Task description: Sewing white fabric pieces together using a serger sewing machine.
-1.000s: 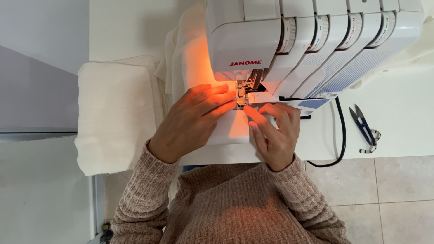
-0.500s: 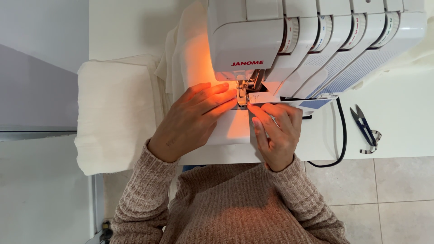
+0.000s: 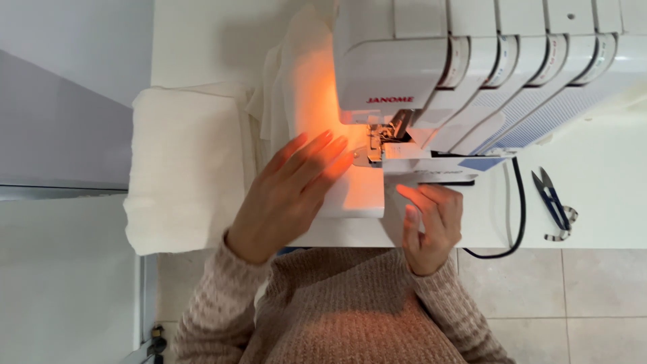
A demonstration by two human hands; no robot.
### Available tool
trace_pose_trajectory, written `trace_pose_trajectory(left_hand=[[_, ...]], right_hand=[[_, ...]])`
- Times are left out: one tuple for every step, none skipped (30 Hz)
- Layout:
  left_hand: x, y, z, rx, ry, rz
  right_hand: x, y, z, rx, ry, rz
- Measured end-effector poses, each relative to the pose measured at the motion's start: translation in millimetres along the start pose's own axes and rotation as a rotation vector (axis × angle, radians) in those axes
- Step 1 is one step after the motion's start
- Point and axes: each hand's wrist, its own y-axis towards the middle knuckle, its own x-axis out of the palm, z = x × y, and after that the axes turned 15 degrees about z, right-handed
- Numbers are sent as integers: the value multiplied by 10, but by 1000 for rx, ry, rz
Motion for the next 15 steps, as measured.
trace_pose_trajectory(left_hand=[[-68,-57,37,-39,44,22],[-52,-193,-28,-39,57,22],[-83,-380,-55,-116,57,124],[-125,-581,-80,-190,60,228],[-274,-698,-108,-215,102,221],[-427,-819,-130,-370,199,244],[-572,-930,-167,-520,298,273],[-651,-1056,-225,-540,342,272],[-735,-1186,-256,-570,375,264],[-817,-1317,-282,-600,407,257],[-797,-1464,-319,-614,429,251],[-765,-1611,-358,-574,415,220],[-696,-1763,-367,-541,386,188],[-604,-1900,-353,-560,393,180],[-502,-2015,-374,-530,313,185]], right_hand=[[2,-37,7,31,-1,-1],[-33,-99,87,30,12,1],[-64,-180,151,54,-14,-28],[-86,-270,208,76,-41,-57],[-111,-318,260,77,2,-82],[-125,-367,316,69,-24,-71],[-103,-406,391,59,-48,-56],[-86,-417,379,58,-4,-76],[-102,-421,364,59,-15,-67],[-116,-423,359,61,-25,-58],[-101,-422,339,65,-5,-73],[-80,-422,336,22,-19,-93],[-122,-415,343,-22,-46,-119],[-127,-454,351,-19,-39,-139],[-109,-476,366,-21,-47,-116]])
